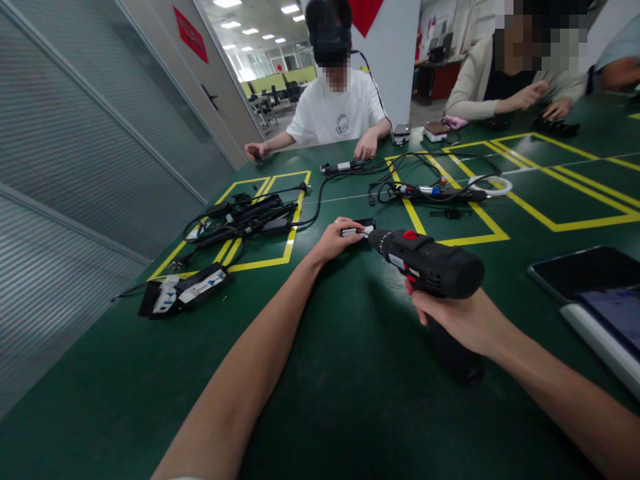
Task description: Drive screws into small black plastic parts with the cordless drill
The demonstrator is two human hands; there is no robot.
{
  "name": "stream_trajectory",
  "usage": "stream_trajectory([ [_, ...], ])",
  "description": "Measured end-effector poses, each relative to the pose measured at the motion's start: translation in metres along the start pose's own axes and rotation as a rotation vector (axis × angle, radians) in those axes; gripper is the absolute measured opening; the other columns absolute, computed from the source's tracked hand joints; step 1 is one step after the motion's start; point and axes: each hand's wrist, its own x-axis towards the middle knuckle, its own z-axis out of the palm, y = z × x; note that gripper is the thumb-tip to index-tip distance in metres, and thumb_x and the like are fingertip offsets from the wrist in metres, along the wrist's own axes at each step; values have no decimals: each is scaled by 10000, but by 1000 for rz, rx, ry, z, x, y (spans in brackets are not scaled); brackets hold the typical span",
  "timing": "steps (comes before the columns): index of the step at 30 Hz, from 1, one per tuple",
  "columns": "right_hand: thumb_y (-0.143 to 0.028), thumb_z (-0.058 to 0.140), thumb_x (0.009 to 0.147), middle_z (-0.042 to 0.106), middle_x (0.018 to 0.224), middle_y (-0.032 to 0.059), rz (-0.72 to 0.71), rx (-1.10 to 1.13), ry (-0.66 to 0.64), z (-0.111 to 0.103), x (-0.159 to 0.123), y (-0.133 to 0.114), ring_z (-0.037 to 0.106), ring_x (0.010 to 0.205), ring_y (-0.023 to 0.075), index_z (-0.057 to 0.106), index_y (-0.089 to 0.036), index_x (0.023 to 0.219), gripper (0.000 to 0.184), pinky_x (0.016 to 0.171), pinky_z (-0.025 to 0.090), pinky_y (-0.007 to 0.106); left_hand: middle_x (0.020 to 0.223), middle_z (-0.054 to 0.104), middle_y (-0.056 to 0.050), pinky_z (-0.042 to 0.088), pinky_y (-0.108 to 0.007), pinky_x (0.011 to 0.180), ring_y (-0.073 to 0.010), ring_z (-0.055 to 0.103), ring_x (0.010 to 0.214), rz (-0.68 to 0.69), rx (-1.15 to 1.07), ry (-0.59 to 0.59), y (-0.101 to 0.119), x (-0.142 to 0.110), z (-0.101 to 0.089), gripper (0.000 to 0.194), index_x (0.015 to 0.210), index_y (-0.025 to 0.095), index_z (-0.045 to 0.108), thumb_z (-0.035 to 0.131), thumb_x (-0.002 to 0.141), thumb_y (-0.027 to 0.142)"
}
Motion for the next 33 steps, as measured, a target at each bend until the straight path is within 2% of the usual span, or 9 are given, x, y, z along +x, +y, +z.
stream_trajectory([
  [8,-240,545,760,584,647,11,15,-18,21,4,0,-3,574,637,161,535,-199,660,109,560,425,281,1022,589,-63,396,-369,977,-210,518,1044,-10,22,1,3,0,1,312,1021,197,695,650,760,362],
  [13,-237,543,762,574,621,-1,32,-3,25,3,1,-3,554,594,148,540,-202,678,91,554,420,279,1018,577,-64,395,-353,972,-201,524,1029,7,3,3,1,0,0,311,1023,190,695,656,760,351],
  [22,-238,535,772,584,649,1,37,50,4,0,-1,-5,573,663,164,539,-200,707,75,589,423,284,1052,562,-61,398,-349,971,-202,522,1045,3,1,-22,2,-1,-2,313,1031,204,691,649,768,369],
  [26,-242,540,770,570,598,-9,56,43,34,0,1,-6,559,611,159,553,-197,737,57,579,415,289,1062,558,-59,399,-348,968,-201,524,1037,1,-4,-21,0,0,-2,316,1031,202,689,652,762,364],
  [33,-247,551,773,585,601,-11,29,75,21,-1,4,1,563,609,160,595,-195,823,84,589,405,294,1042,578,-57,393,-351,974,-203,522,1048,17,14,-21,-6,2,-1,310,1033,210,689,654,767,366],
])
